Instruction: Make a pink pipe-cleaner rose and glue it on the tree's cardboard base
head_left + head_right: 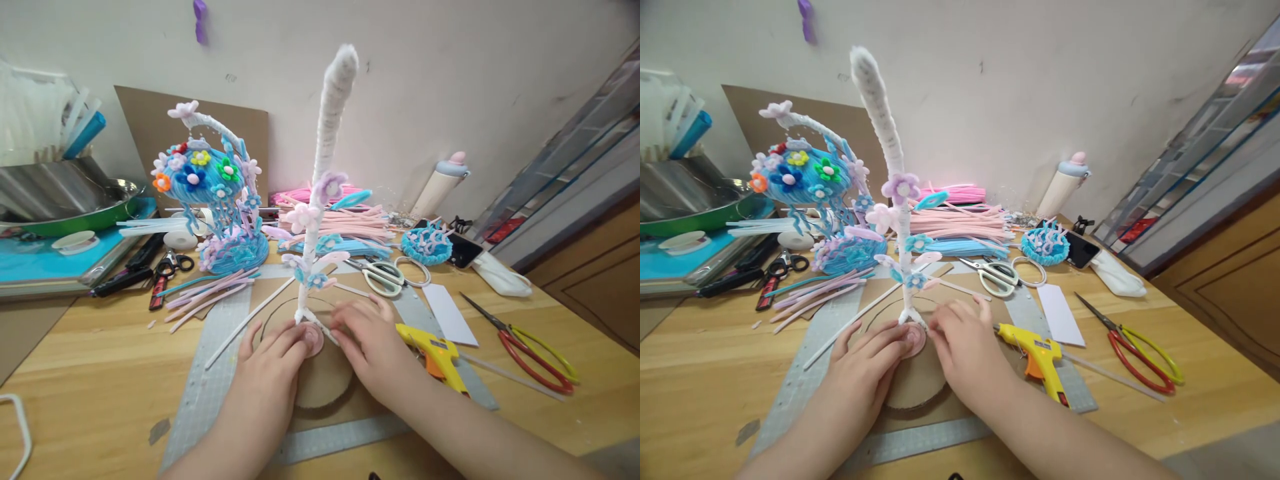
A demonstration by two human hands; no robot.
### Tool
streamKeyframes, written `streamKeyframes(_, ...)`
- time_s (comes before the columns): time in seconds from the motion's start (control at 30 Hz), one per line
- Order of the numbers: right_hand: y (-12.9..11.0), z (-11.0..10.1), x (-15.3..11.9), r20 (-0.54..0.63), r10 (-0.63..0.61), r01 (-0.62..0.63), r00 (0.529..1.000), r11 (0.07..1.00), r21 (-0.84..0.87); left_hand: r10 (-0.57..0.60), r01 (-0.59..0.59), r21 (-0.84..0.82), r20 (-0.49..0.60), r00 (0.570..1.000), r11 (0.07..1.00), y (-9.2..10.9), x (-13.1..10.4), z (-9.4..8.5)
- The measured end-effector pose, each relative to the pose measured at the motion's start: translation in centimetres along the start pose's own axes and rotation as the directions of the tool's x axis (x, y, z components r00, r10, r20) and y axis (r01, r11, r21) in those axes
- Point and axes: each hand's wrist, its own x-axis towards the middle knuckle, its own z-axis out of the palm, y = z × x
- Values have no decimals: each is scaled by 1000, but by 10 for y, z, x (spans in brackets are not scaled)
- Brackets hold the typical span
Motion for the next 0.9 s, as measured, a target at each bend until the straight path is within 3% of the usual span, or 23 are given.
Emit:
streamKeyframes(0.2,3,2,-1,-65,107,-103,992,992,70,19,-19,12,11,1000,1000,-1,0,1)
streamKeyframes(0.27,1,-1,-2,-65,75,-70,995,994,81,8,-8,1,17,1000,1000,-1,0,0)
streamKeyframes(0.4,-6,-7,-5,56,-104,95,993,985,145,-1,1,-13,15,1000,1000,0,1,0)
streamKeyframes(0.47,-9,-9,-8,152,-139,117,979,983,145,-1,1,-7,16,1000,1000,-1,1,0)
streamKeyframes(0.63,-13,-6,-15,292,-96,78,952,994,73,5,-5,-16,21,1000,1000,-2,1,0)
streamKeyframes(0.9,-11,1,-21,323,-113,122,940,993,-6,19,-19,3,4,1000,1000,0,1,-1)
